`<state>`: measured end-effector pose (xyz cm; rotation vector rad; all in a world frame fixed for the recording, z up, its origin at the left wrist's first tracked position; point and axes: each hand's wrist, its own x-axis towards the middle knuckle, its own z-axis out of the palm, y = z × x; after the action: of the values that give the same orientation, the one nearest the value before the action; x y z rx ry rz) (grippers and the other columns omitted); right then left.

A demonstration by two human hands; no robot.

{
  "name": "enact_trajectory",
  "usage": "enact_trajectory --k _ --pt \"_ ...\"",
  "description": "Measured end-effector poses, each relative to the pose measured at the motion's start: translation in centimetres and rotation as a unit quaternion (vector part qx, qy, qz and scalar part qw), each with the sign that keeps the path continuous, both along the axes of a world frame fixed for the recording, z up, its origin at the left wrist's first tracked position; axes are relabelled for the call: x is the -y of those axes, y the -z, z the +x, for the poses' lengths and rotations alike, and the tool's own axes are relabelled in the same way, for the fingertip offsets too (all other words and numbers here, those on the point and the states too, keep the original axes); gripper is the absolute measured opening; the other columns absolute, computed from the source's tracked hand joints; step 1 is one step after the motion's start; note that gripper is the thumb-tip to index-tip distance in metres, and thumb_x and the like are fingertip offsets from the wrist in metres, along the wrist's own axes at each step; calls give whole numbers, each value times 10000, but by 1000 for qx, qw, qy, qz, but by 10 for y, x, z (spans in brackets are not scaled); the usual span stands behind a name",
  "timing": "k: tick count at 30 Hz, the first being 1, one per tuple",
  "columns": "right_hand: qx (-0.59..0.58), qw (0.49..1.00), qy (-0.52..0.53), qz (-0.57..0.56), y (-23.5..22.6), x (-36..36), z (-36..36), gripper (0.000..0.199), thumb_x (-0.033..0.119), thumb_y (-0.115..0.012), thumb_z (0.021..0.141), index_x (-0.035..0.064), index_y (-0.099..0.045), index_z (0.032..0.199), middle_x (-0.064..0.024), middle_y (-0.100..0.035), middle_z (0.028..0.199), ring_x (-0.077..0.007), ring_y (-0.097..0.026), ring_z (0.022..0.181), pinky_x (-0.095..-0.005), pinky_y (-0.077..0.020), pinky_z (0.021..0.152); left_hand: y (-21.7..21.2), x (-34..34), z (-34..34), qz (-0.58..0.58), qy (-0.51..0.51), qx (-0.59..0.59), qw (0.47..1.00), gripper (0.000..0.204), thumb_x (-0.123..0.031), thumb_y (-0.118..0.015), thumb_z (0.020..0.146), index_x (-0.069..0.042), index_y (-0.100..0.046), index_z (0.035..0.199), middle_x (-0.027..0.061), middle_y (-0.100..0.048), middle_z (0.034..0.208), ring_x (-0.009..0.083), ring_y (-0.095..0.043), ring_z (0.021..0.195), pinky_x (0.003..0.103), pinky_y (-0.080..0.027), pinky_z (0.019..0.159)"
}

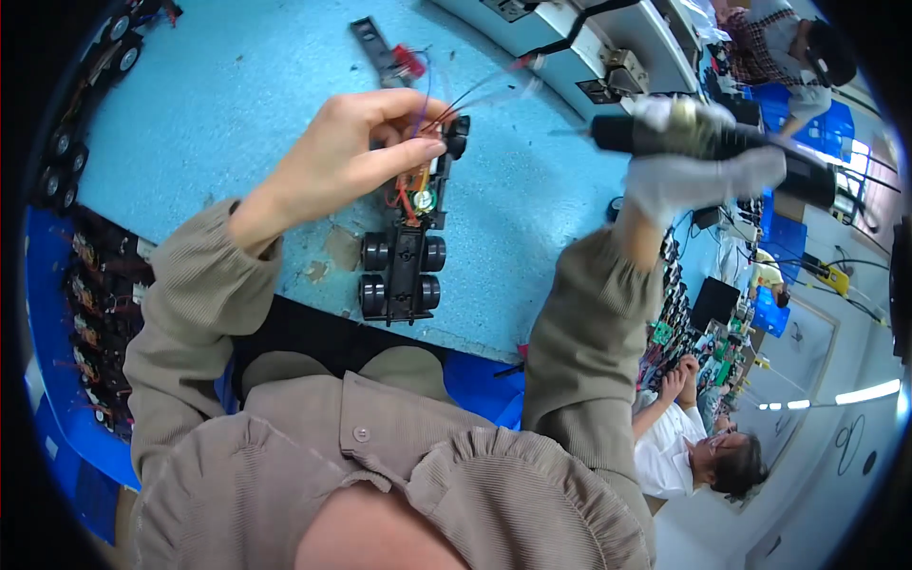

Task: Assembling the chassis and electronic circuit boards for motorized toy cars using an electric screwdriver on an assembly line.

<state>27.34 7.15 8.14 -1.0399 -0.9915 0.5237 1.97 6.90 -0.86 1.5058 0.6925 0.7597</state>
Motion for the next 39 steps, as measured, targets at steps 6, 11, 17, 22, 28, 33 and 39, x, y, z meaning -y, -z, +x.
enact_trajectory --k 6,11,17,22,28,33,39 --pt "-231 945 -223 62 1 73 -71 903 883 -401 617 20 -545 838 -99 -524 576 -247 -510 437 -380 -436 447 16 -1 9 153 -29 11 988 230 -84 -612 854 8 -621 1065 61 -630 836 75 -592 702 205 -457 578" --pt "-197 945 -249 82 19 79 -89 919 881 -408 616 2 -534 856 -127 -540 611 -264 -522 466 -392 -449 487 16 -1 7 172 -37 42 984 200 -98 -614 856 -13 -642 1035 42 -622 786 65 -559 633 201 -436 547" --pt "-152 960 -222 75 27 77 -107 866 831 -430 670 -2 -543 881 -146 -547 642 -266 -536 503 -400 -455 515 16 0 7 186 -37 36 981 205 -112 -621 855 -10 -639 1032 31 -602 758 59 -518 593 205 -415 527" --pt "-152 946 -283 46 31 75 -116 763 727 -421 771 -7 -566 920 -151 -562 700 -284 -548 571 -433 -447 568 15 4 2 122 -20 67 990 234 -124 -631 851 -7 -626 1053 29 -588 753 50 -511 603 204 -397 513" --pt "-227 878 -421 3 46 62 -99 612 570 -470 863 -22 -537 1002 -197 -586 823 -317 -574 687 -472 -445 652 -2 18 -13 111 -17 -30 993 263 -107 -600 876 11 -582 1110 38 -586 868 67 -545 761 215 -457 635" --pt "-176 898 -403 18 36 64 -99 685 662 -453 793 4 -532 965 -149 -561 749 -276 -554 616 -437 -443 591 6 36 -7 -122 20 133 983 294 -49 -561 889 35 -512 1166 63 -576 972 100 -551 884 241 -473 760" --pt "-83 921 -375 63 8 45 -85 773 773 -432 709 36 -527 920 -91 -530 661 -227 -531 531 -395 -440 517 16 55 13 -121 -119 243 955 275 14 -527 888 38 -456 1152 95 -581 1036 119 -557 935 257 -474 801"
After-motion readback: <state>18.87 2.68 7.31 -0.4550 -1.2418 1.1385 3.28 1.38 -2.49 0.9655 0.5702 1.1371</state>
